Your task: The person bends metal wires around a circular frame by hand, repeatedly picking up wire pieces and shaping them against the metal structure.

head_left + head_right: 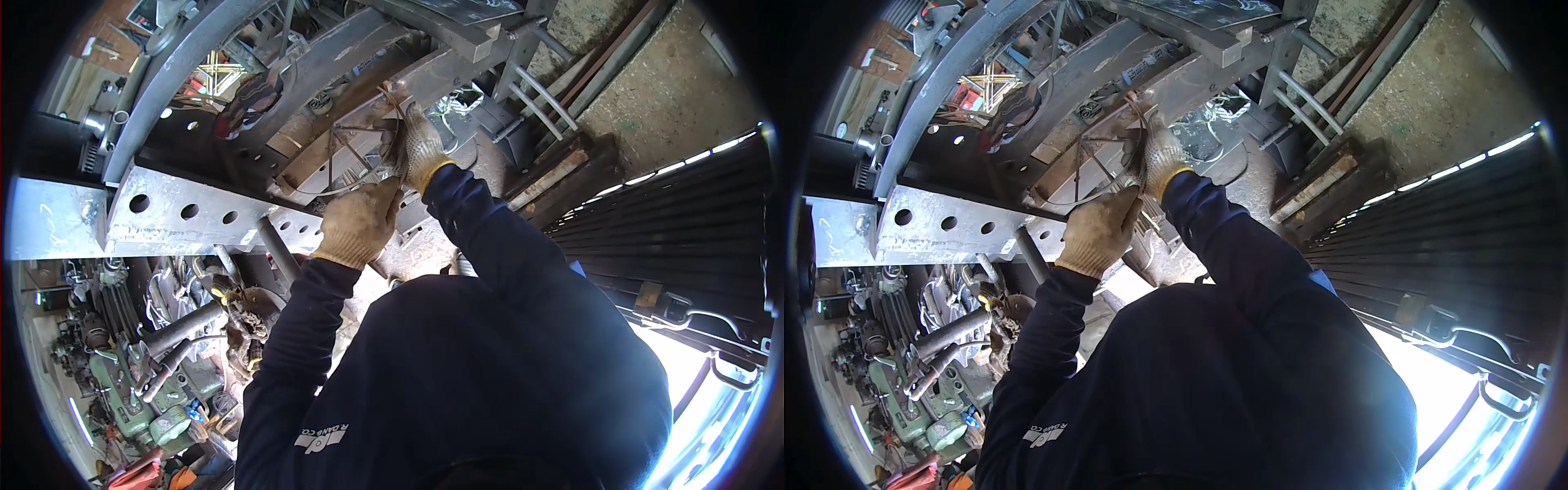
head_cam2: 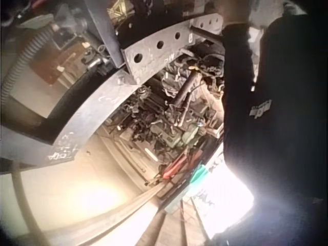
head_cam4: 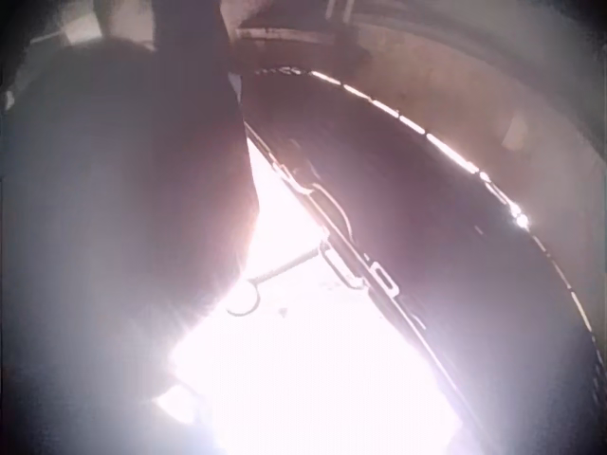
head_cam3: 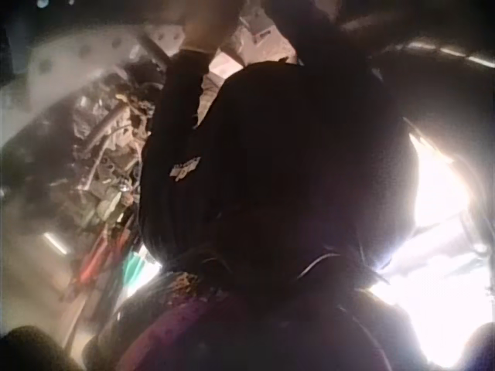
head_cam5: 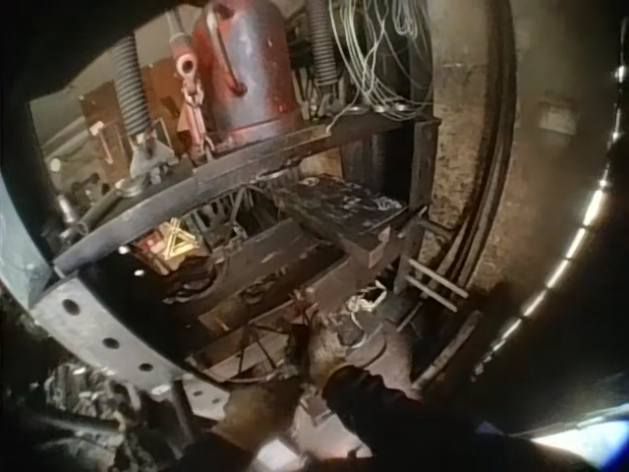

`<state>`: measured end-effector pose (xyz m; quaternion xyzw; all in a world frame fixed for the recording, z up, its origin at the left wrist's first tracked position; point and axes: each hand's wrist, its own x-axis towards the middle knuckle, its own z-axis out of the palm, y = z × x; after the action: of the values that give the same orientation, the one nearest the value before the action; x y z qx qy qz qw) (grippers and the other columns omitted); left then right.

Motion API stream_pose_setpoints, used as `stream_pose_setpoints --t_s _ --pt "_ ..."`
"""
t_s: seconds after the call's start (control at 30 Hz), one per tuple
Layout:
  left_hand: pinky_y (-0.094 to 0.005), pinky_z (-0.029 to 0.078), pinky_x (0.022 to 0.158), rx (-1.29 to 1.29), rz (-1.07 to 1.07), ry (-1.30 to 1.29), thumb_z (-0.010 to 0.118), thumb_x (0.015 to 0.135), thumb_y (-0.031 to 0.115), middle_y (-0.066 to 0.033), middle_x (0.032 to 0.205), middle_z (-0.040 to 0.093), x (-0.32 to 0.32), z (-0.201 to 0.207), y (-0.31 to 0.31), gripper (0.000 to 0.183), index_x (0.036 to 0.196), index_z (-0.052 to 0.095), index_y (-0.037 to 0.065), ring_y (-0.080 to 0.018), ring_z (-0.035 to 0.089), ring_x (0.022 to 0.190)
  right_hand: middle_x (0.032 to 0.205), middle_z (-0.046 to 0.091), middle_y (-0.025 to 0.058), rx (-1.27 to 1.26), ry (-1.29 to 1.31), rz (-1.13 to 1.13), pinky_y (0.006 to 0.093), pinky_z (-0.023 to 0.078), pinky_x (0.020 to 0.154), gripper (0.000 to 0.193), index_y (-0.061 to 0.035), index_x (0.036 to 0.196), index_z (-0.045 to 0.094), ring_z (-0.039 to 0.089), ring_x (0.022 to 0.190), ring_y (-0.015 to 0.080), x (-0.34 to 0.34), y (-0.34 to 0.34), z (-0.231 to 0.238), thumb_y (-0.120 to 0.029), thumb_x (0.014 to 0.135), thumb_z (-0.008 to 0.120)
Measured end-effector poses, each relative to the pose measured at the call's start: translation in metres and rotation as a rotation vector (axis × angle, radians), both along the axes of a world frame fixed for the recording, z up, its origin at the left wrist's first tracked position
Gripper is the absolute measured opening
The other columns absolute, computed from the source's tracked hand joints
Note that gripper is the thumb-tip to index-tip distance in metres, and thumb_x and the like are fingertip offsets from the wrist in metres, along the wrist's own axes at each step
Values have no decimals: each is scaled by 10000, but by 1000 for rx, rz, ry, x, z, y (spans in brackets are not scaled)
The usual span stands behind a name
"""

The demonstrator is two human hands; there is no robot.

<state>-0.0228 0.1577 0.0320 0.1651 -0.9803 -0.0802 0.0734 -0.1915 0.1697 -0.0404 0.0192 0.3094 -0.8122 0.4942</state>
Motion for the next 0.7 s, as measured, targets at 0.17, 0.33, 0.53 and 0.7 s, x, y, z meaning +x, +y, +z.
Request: stream_pose_setpoints --t_s 0.17,0.33,0.53,0.7 --pt "-455 518 630 40 57 18 615 938 279 -135 804 668 2 9 7 271 1136 632 94 -329 668 726 743 630 73 -102 -54 73 326 530 532 593 -82 1095 648 574 562 177 2 4 4 -622 989 428" --pt "-432 469 724 -206 86 202 732 810 232 -78 907 622 12 4 2 454 1231 604 123 -278 618 803 529 412 -9 288 -153 -209 299 332 383 728 -57 862 682 387 409 150 20 -23 24 -687 983 338" --pt "-414 509 615 -298 18 24 628 864 192 -64 803 641 10 -5 -13 399 1256 596 121 -262 649 704 503 416 0 320 -163 -168 288 354 360 688 -52 845 668 392 379 143 18 -20 22 -646 999 356" --pt "-430 553 645 -205 91 -62 618 877 193 -77 805 651 -6 1 1 428 1299 566 146 -285 676 732 651 632 109 69 -27 -73 320 453 400 557 -118 1065 583 491 429 190 -1 -15 15 -628 1004 365"
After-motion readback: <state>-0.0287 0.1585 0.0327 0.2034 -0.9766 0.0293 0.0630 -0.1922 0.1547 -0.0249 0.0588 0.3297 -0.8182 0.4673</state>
